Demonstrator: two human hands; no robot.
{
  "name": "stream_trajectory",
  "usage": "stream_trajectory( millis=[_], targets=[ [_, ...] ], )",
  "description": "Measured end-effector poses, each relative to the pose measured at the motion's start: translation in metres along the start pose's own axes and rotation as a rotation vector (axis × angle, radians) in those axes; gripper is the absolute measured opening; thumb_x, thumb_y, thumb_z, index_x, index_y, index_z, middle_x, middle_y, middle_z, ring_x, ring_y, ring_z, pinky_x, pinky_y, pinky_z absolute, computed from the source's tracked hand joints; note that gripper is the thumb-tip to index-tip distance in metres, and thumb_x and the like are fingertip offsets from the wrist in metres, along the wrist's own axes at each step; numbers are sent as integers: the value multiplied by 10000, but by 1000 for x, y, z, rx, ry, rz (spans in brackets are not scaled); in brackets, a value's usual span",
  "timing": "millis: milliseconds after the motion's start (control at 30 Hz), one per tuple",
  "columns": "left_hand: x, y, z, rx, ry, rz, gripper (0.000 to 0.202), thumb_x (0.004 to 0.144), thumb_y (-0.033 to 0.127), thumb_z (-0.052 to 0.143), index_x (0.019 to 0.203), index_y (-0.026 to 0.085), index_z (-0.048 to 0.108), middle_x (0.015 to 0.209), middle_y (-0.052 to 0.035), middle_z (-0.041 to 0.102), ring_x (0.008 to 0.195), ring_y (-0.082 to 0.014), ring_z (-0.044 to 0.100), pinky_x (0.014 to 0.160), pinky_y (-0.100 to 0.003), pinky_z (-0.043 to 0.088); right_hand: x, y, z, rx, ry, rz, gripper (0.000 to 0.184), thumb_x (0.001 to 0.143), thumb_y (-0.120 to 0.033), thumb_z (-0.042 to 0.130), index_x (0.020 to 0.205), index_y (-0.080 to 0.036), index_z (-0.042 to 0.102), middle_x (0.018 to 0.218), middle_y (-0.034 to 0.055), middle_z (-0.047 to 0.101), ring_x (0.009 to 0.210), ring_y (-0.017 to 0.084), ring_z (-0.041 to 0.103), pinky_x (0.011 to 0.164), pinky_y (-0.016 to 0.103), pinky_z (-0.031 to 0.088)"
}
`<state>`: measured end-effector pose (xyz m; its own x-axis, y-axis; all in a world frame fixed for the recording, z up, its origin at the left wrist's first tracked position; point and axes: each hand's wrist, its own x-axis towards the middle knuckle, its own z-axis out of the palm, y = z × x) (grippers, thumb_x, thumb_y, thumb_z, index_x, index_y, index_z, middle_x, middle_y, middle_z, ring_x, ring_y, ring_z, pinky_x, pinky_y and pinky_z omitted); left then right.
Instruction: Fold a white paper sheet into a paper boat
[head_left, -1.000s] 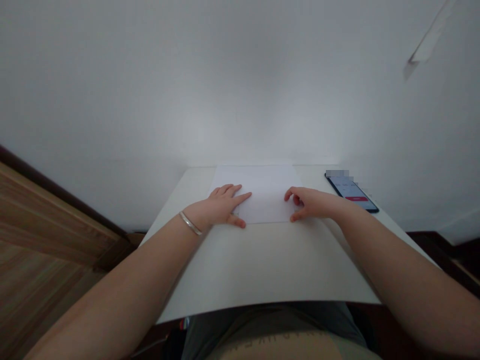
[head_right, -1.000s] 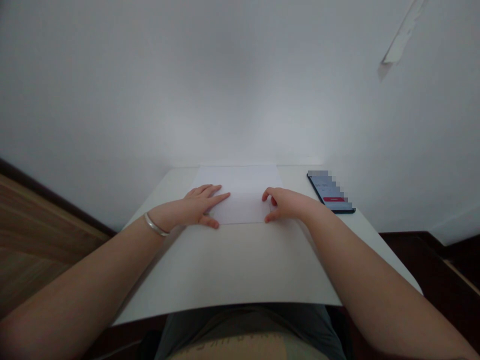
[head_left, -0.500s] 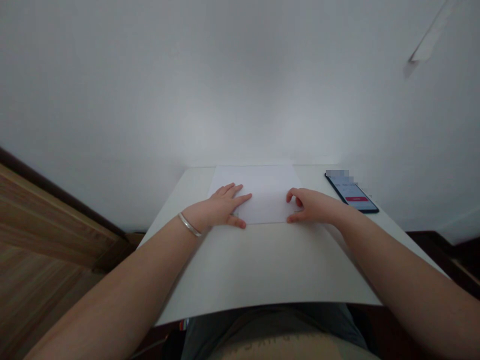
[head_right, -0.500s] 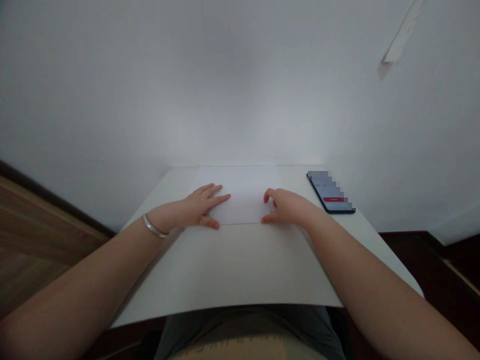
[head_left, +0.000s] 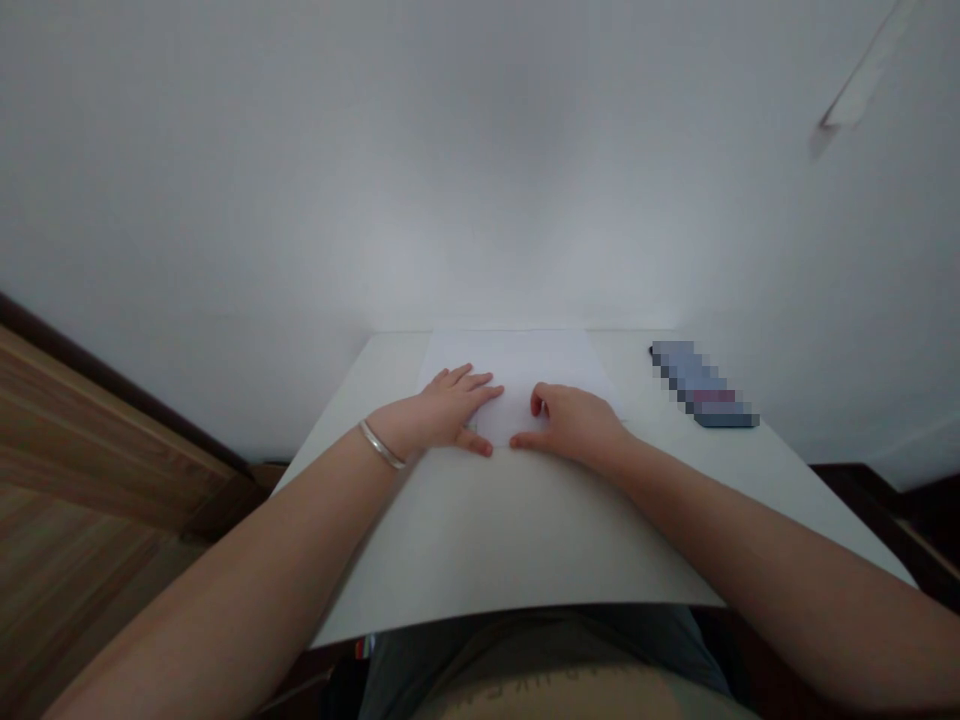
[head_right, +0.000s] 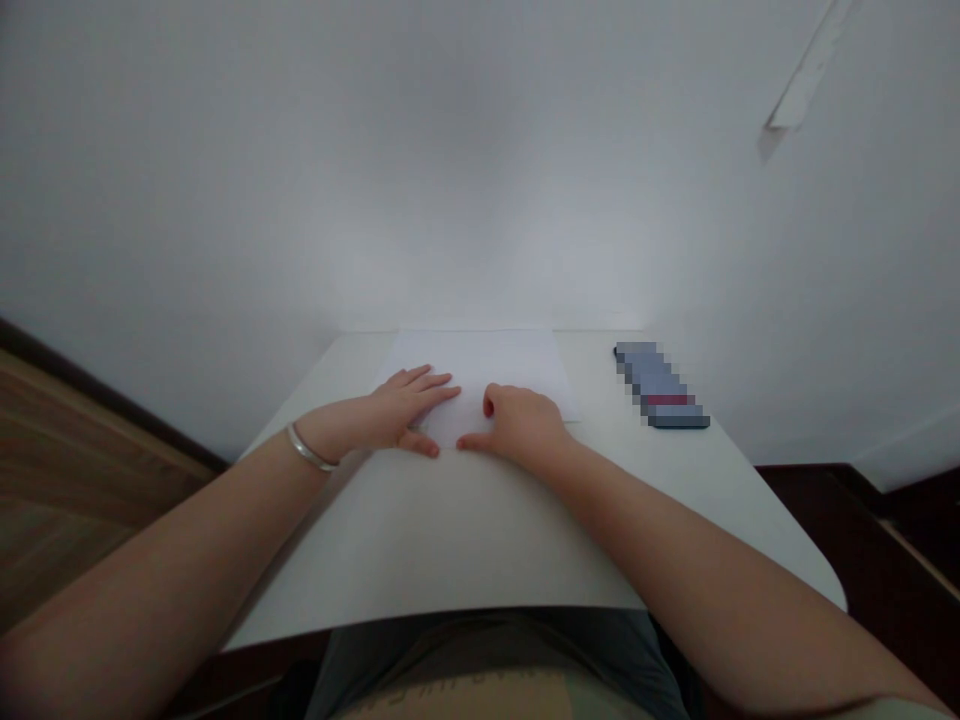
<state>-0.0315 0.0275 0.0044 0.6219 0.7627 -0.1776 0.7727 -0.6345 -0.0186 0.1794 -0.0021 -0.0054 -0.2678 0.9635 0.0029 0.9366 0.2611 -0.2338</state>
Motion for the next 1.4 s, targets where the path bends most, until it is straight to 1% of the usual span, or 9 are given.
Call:
stream_trajectory(
  millis=[300, 467, 500, 600, 700, 800, 933, 1167, 1400],
  targets=[
    [1, 3, -6, -39, -39, 16, 877, 719, 539, 707, 1456, 241, 336, 1545, -122, 255, 1417, -385, 167, 1128, -497, 192, 4, 47, -16, -20, -186, -13, 397, 627, -589, 699, 808, -245, 616, 825, 18, 682, 712, 188, 597, 556, 278, 362],
    [3, 13, -6, -80, 2, 181, 525, 794, 395, 688, 1298, 386, 539, 1532, -38, 309, 1409, -353, 231, 1114, -505, 224, 6, 55, -15, 66, -219, -77, 369, 652, -547, 694, 814, -226, 613, 790, 14, 671, 669, 165, 574, 552, 265, 357],
    [4, 18, -5, -94, 23, 226, 483, 820, 365, 664, 1288, 385, 549, 1503, -36, 367, 1385, -317, 299, 1112, -474, 249, 6, 55, -15, 75, -216, -82, 369, 652, -547, 693, 815, -226, 612, 782, 11, 667, 660, 162, 569, 549, 265, 354],
    [8, 35, 1, -116, 227, 278, 376, 907, 332, 535, 1280, 305, 576, 1388, -67, 505, 1260, -221, 467, 1075, -370, 333, 5, 51, -17, 108, -218, -96, 356, 665, -547, 684, 799, -226, 607, 747, -1, 651, 638, 152, 552, 541, 263, 341],
    [14, 48, 7, -95, 368, 195, 339, 943, 344, 459, 1242, 287, 606, 1245, -72, 594, 1126, -217, 541, 988, -374, 411, 4, 47, -20, 121, -224, -105, 329, 677, -532, 679, 761, -224, 599, 704, -9, 635, 620, 145, 533, 537, 262, 335],
    [17, 51, 11, -83, 411, 149, 354, 921, 374, 501, 1254, 293, 592, 1215, -73, 592, 1094, -227, 541, 962, -383, 424, 4, 43, -22, 107, -221, -92, 324, 672, -526, 683, 743, -222, 596, 698, -6, 636, 612, 145, 527, 534, 266, 338],
    [17, 43, 11, -87, 369, 134, 471, 872, 484, 551, 1306, 303, 545, 1303, -82, 540, 1160, -254, 503, 1002, -409, 388, 3, 42, -23, 84, -226, -48, 347, 658, -550, 686, 754, -226, 608, 727, 4, 650, 630, 154, 546, 531, 272, 339],
    [12, 28, 5, -76, 209, 83, 598, 810, 587, 579, 1355, 364, 477, 1434, -48, 448, 1266, -290, 423, 1042, -439, 333, 2, 46, -24, 51, -238, -34, 347, 656, -557, 680, 762, -233, 617, 754, 6, 663, 642, 160, 561, 532, 276, 342],
    [8, 13, 0, -66, 80, 17, 692, 780, 590, 610, 1398, 340, 425, 1489, -71, 378, 1315, -316, 373, 1063, -446, 297, -2, 58, -33, 9, -281, 19, 312, 650, -523, 684, 740, -230, 623, 784, 20, 679, 669, 175, 581, 533, 281, 347]
  ],
)
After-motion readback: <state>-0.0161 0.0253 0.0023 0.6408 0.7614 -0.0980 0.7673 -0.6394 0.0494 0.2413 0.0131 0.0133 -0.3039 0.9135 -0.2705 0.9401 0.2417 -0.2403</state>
